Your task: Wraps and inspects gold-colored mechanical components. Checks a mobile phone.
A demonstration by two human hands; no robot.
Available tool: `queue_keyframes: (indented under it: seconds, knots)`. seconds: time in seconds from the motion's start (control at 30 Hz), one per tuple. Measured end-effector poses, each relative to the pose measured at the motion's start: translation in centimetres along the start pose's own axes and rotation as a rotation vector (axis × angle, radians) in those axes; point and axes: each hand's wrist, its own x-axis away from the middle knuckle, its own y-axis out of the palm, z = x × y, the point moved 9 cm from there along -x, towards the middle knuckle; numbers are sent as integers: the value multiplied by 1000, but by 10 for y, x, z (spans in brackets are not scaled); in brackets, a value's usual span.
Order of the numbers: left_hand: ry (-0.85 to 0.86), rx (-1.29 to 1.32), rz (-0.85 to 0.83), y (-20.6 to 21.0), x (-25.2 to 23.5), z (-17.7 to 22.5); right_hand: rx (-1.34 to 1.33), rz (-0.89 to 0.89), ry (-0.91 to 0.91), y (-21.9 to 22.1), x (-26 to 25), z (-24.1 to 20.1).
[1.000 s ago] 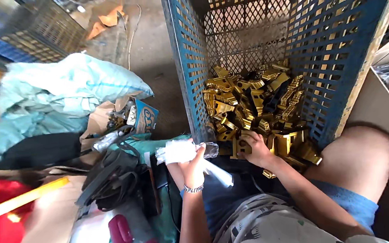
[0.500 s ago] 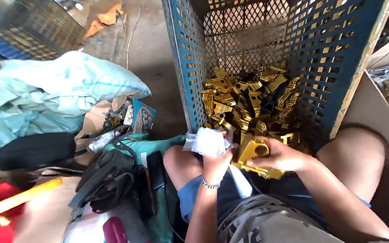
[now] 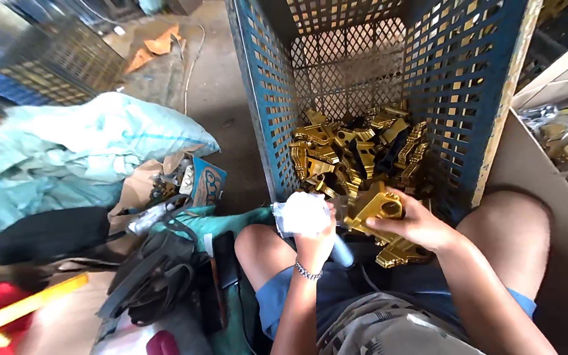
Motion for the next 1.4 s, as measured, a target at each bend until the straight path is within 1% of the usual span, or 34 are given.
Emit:
queue_keyframes:
  seconds: [0.03, 0.07, 0.13, 0.17, 0.23, 0.3, 0.37, 0.4, 0.43, 0.47, 0.5, 0.53, 0.57, 0.67, 0.7, 0.73, 0.77, 0.8, 0.83, 0.87, 0.9, 0.93, 0.97, 1.0, 1.03, 1.07, 1.1, 1.17, 1.2, 1.23, 1.3, 1.33, 1.37, 1.4]
  knots:
    - [-47, 69, -11, 2, 3, 0, 59, -6, -24, 5, -2, -1]
    - [-142, 168, -8, 6, 6, 0, 181, 54, -82, 9, -4, -3]
    - [-325, 337, 40, 9, 10, 0, 524, 202, -217, 21, -5, -9]
    - [-373, 384, 59, 9, 10, 0, 672, 187, -230, 34, -4, -6]
    - [-388, 351, 36, 6, 11, -2, 858, 8, -97, 60, -1, 16]
    - [-323, 154, -74, 13, 20, -4, 846, -71, 34, 63, -7, 35]
    - [-106, -125, -180, 25, 26, -4, 644, -65, 106, 53, -25, 42]
    - [-33, -239, -182, 26, 27, -5, 495, -92, 150, 52, -30, 46]
    - [-32, -283, -136, 23, 24, -9, 332, -130, 192, 51, -31, 49]
    - [-92, -234, -58, 15, 17, -17, 147, -151, 214, 51, -30, 49]
    - [-203, -118, 19, 6, 10, -25, -18, -158, 205, 49, -29, 46]
    - [-286, 2, 69, 1, 7, -28, -128, -121, 173, 44, -26, 41]
    - [-328, 87, 57, 3, 6, -25, -169, -39, 136, 37, -26, 38]
    - [-363, 317, -200, 35, 21, -1, -178, 225, 28, 18, -25, 37]
    - [-380, 404, -228, 39, 23, 3, -244, 294, -8, 7, -22, 35]
    - [-402, 469, -221, 35, 22, 2, -401, 357, -69, -11, -16, 32]
    - [-433, 499, -197, 26, 20, -3, -656, 397, -164, -33, -8, 29]
    - [-460, 494, -166, 14, 17, -9, -965, 384, -297, -57, -1, 25]
    - [-463, 455, -138, 4, 13, -12, -1216, 314, -443, -77, 2, 16]
    - [-431, 374, -126, -1, 11, -13, -1283, 271, -517, -87, 2, 3]
    - [-355, 247, -136, 0, 11, -11, -1127, 270, -451, -80, -2, -6]
    - [-229, 100, -155, 5, 12, -8, -811, 227, -319, -59, -6, -9]
    - [-98, -19, -159, 14, 15, -4, -483, 104, -212, -28, -10, -9]
    - [11, -102, -143, 22, 16, 2, -253, -41, -156, 2, -12, -8]
    - [75, -153, -128, 27, 19, 8, -96, -110, -104, 24, -12, -6]
    - [59, -124, -146, 30, 21, 12, -20, -113, -81, 33, -11, -5]
    - [-52, -2, -200, 32, 21, 12, -5, -95, -84, 34, -9, -4]
    - [-400, 319, -317, 35, 28, 10, -50, -92, -62, 31, -2, 2]
    - [-483, 358, -362, 34, 30, 7, -76, -97, -16, 32, 4, 8]
    - [-472, 285, -374, 29, 27, 0, -95, -103, 46, 33, 8, 16]
    - [-205, -111, -329, 13, 7, -9, -84, -77, 142, 33, 9, 31]
    - [-127, -232, -295, 10, 2, -14, -91, -75, 161, 34, 9, 37]
    - [-113, -245, -290, 12, 0, -17, -117, -86, 149, 35, 9, 40]
    - [-124, -191, -301, 16, -1, -16, -130, -86, 106, 35, 7, 38]
